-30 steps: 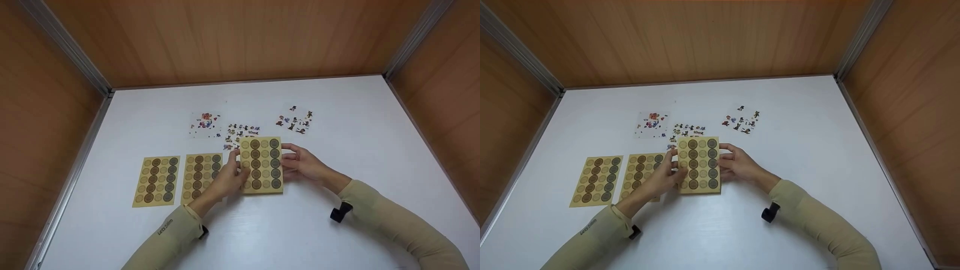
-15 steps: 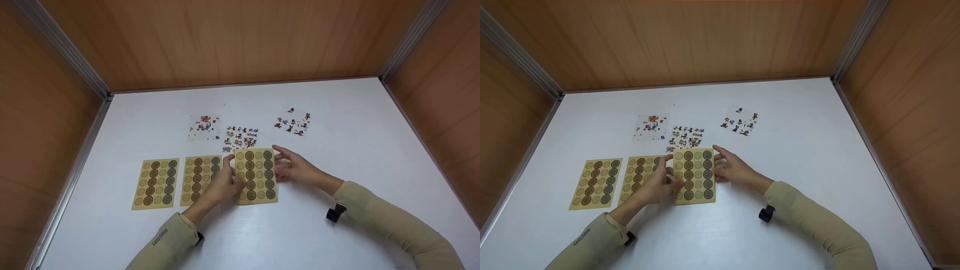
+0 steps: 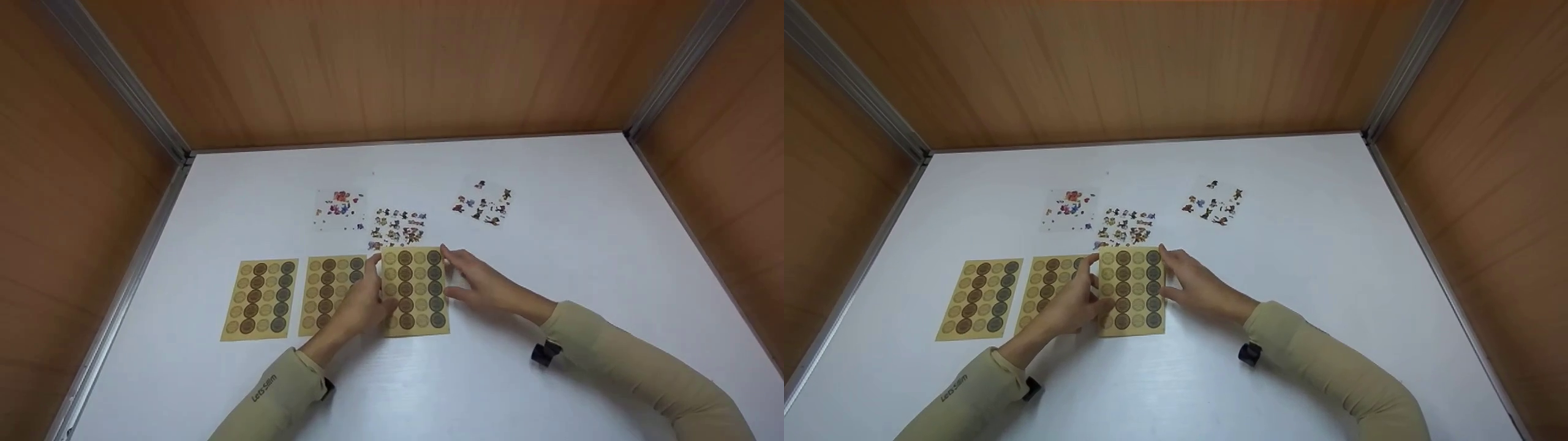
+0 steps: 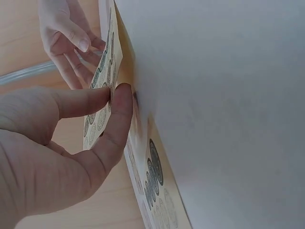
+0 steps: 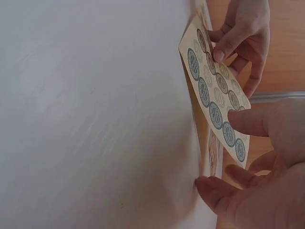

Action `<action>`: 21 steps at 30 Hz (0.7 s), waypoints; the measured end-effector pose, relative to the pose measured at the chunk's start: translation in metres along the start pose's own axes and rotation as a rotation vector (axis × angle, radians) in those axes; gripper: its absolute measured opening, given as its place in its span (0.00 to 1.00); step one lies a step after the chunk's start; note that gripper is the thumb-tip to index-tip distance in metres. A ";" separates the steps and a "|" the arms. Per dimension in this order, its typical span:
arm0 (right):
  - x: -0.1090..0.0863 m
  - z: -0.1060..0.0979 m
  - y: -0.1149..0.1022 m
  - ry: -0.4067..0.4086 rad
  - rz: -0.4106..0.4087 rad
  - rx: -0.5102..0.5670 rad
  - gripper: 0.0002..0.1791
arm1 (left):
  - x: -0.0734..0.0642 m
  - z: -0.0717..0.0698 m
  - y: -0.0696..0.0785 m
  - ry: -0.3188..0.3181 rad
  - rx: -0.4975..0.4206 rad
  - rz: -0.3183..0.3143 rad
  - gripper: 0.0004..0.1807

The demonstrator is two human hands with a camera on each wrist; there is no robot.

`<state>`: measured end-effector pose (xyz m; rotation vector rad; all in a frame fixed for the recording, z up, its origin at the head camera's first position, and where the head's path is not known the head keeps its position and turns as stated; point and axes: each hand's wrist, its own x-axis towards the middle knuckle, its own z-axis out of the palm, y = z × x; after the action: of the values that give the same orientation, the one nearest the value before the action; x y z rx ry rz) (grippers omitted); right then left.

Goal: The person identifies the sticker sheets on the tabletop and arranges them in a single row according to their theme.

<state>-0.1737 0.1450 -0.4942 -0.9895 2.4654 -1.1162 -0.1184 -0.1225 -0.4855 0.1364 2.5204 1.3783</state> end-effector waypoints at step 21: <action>-0.003 0.023 -0.009 -0.249 0.025 -0.212 0.52 | -0.012 -0.002 0.001 0.003 0.254 0.045 0.24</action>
<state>-0.1567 0.1300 -0.5029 -1.0796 2.4177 -0.6860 -0.1080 -0.1259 -0.4815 0.2413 2.7012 1.0679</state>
